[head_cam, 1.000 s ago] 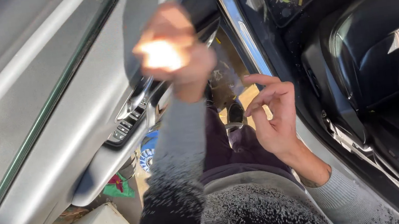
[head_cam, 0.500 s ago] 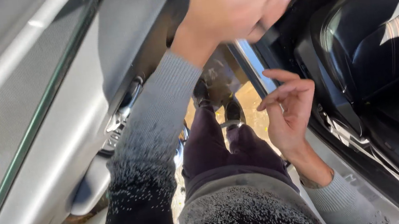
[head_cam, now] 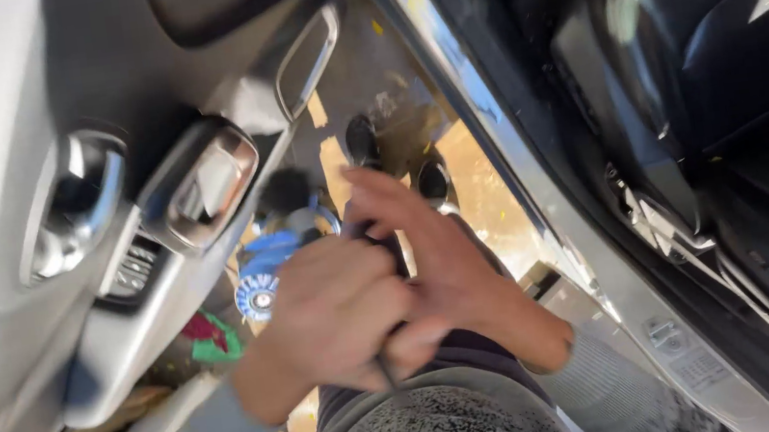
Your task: Detailing the interior door panel of a car using a brush and a microfiber cloth.
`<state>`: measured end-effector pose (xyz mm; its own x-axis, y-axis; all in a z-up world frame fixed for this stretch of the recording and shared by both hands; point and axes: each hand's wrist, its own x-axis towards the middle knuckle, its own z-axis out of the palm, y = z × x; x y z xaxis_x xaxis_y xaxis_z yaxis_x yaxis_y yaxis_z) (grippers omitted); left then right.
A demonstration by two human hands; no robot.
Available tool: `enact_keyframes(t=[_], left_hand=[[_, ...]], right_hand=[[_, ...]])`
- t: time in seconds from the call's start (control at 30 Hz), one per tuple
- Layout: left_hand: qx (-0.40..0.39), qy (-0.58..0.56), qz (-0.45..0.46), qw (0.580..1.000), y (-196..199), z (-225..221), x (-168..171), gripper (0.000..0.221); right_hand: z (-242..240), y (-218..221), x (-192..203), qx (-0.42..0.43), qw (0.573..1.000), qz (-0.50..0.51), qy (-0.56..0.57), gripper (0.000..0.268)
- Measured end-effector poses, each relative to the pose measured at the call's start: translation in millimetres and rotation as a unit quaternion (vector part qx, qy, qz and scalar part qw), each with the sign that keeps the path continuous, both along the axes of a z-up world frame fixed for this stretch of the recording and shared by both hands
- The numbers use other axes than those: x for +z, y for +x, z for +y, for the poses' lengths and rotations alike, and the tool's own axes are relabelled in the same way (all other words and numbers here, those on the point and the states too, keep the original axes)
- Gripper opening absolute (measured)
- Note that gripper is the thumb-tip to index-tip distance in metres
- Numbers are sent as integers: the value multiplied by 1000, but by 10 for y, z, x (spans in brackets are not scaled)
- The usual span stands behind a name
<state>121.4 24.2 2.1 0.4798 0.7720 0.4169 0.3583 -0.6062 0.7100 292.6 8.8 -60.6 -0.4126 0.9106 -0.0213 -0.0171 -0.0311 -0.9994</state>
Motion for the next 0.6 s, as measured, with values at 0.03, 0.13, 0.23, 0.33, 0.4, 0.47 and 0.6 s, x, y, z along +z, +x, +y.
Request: enact_keyframes(t=[0.03,0.13,0.23,0.33,0.4,0.47,0.6], left_hand=[[-41,-16,1,999,174,-96,-157,36],[-29,-30,15,999,393,-392,-661,31],[72,-36,32,996,590,-552,-876,19],[189,-82,8,979,619,-1031,-1392,22],[225,-177,-18,958,603,-1436,-1832,22],[265,-265,-35,926,539,-1715,-2318,24],[335,-440,-58,831,301,-2038,-3174,20]], right_hand=[[-8,-36,-108,81,996,42,1,60],[-381,42,-646,29,965,185,-183,47],[-422,94,-1249,-56,995,-64,57,37],[134,-154,-2070,-265,952,118,-96,31],[439,-426,-2803,-296,912,228,-170,34],[685,-812,-3345,-316,853,342,-235,37],[781,-1409,-3502,-312,833,433,-143,22]])
